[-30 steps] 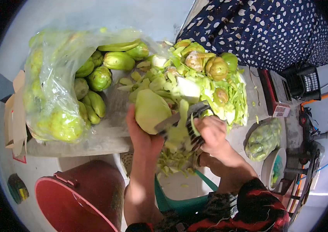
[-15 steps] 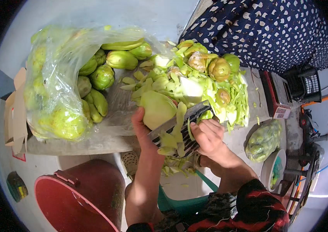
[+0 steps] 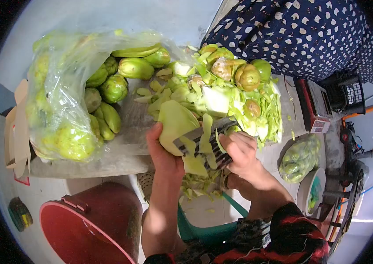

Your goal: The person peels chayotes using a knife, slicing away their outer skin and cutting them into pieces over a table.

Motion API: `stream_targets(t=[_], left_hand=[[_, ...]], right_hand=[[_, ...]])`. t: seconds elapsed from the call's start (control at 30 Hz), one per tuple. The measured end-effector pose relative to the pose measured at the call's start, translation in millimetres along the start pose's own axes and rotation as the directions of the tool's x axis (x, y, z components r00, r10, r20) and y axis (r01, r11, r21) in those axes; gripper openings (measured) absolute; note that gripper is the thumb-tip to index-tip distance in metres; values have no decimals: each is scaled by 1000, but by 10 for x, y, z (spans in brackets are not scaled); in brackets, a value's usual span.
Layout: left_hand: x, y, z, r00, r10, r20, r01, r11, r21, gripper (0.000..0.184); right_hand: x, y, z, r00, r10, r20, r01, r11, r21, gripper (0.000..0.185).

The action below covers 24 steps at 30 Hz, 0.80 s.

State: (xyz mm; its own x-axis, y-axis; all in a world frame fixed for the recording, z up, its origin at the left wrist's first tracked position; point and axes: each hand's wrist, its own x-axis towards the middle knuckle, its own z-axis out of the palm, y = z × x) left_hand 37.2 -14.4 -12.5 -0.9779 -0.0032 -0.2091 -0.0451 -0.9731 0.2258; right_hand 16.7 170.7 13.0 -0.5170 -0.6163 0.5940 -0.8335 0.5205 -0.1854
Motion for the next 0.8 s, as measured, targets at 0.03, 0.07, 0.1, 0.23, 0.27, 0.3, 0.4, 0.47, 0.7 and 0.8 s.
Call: stream_targets(t=[0.03,0.07,0.1,0.23,0.27,0.3,0.4,0.47,0.7,0.8], left_hand=[[-9,9,0,1000,-9,3,9,1000,13,57],[-12,21,-6,1000,-18,6,18,999,26,57],[-3,24,-29,1000,-18,5,18,999,27,57],[10,7,-52,1000,-6,-22,7,999,32,59],[11,6,-25,997,1,-81,2,999,36,60],[17,12,0,997,1,-75,2,999,38,60],[16,25,20,996,-21,-87,20,1000,-10,67],[28,41,13,1000,-28,0,28,999,46,70],[1,61,-33,962,-192,194,163,974,157,80],[-11,25,37,976,-173,134,149,974,169,81]], right_hand=[[5,-9,-4,999,-41,-16,41,999,11,36],[5,-27,0,998,-48,-26,48,999,10,36],[0,-27,0,998,-48,-26,48,999,10,36],[-66,45,37,990,123,72,-127,991,41,44],[-59,74,47,977,188,102,-190,982,18,50],[-70,78,46,978,186,97,-189,982,16,50],[-81,63,35,975,202,90,-204,979,12,47],[-52,22,-31,981,171,90,-174,985,21,47],[-67,118,-1,927,351,134,-355,935,8,36],[-53,116,-56,976,207,68,-212,974,74,34]])
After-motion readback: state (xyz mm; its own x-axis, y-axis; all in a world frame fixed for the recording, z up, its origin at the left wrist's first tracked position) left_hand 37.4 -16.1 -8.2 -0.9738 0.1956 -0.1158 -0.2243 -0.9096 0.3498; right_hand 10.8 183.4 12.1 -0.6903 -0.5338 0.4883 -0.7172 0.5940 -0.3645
